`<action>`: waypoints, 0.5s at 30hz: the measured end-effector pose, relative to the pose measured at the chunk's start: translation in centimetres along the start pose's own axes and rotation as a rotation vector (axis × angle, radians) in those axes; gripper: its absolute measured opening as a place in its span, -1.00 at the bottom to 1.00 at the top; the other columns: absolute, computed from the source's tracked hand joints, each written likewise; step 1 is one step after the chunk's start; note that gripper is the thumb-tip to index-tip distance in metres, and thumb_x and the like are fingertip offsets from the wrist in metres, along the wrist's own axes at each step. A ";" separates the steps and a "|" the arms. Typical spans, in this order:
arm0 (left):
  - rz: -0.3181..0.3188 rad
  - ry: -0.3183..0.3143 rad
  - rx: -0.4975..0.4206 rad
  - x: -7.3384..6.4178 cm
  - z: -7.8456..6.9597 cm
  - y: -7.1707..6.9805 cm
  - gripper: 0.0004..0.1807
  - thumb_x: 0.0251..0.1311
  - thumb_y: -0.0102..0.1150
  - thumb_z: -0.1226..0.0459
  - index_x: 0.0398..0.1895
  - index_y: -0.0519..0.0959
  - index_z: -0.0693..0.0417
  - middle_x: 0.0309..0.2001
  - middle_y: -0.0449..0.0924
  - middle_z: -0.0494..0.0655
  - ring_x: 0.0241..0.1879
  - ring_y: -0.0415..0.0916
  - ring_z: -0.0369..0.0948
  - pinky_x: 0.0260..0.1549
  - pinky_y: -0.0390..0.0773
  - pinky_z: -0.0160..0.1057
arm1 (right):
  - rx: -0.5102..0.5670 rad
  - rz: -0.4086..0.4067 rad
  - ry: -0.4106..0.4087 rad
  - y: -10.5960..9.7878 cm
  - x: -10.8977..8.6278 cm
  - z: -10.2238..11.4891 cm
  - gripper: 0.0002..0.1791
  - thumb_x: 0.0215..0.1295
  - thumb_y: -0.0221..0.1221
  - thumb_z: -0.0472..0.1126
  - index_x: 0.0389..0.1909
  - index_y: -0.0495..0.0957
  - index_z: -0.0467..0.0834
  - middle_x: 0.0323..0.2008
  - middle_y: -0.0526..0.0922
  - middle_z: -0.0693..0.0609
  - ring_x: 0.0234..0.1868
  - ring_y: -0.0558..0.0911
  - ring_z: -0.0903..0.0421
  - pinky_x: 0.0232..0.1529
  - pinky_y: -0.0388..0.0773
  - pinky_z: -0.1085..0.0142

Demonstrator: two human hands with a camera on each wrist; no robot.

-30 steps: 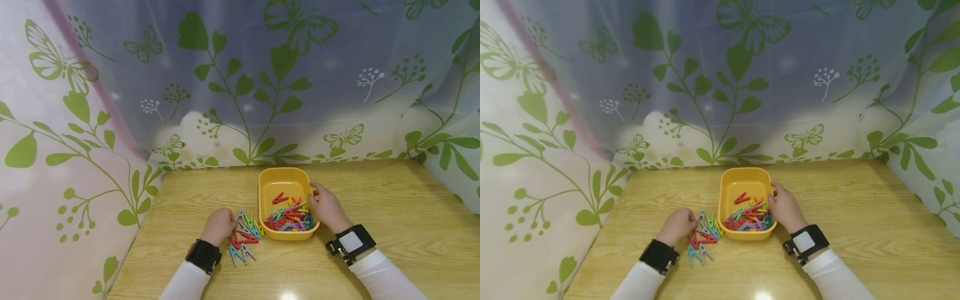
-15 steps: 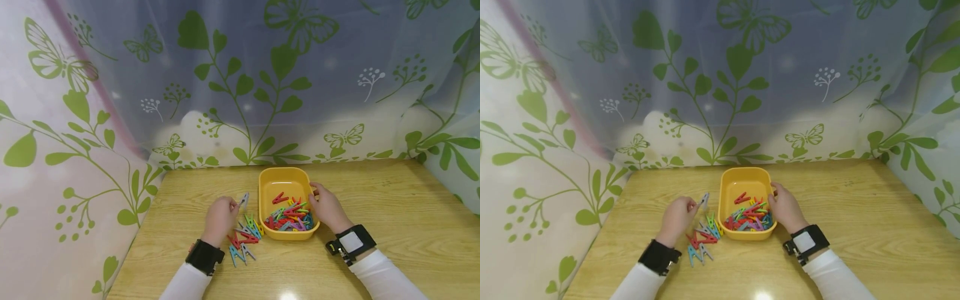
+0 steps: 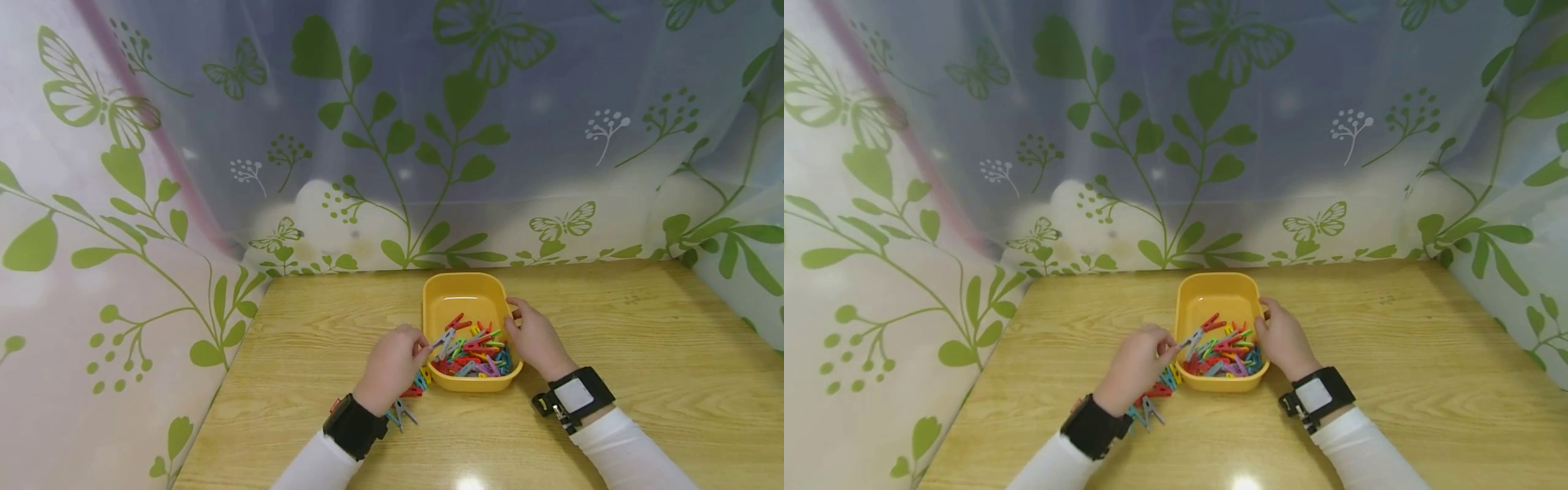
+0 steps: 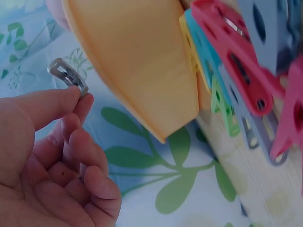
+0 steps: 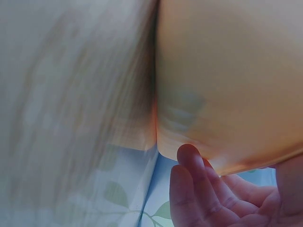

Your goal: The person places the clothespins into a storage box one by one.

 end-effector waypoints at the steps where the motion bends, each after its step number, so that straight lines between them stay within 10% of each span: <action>1: 0.008 0.006 0.005 0.0 -0.1 0.2 -0.86 0.32 0.38 0.24 -0.39 0.69 0.06 -0.45 0.49 -0.20 -0.54 0.31 -0.35 -0.54 0.35 -0.42 | 0.001 0.001 0.001 0.0 0.0 0.0 -0.44 0.60 0.00 -0.19 0.48 0.24 -0.37 0.11 0.55 -0.43 -0.38 0.54 0.01 -0.45 0.45 0.26; 15: 0.058 0.006 0.000 -0.3 -0.1 2.0 -0.82 0.31 0.39 0.21 -0.45 0.69 0.04 -0.45 0.57 -0.22 -0.53 0.34 -0.39 -0.52 0.38 -0.43 | 0.002 -0.008 0.001 0.1 0.1 -0.1 -0.44 0.60 0.00 -0.18 0.48 0.25 -0.37 0.10 0.55 -0.43 -0.41 0.52 0.02 -0.46 0.44 0.27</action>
Point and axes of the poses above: each hand's wrist, its own x-axis towards the middle knuckle, its own y-axis out of the palm, z = x × y, the point moved 7 cm from there along x, towards the middle knuckle
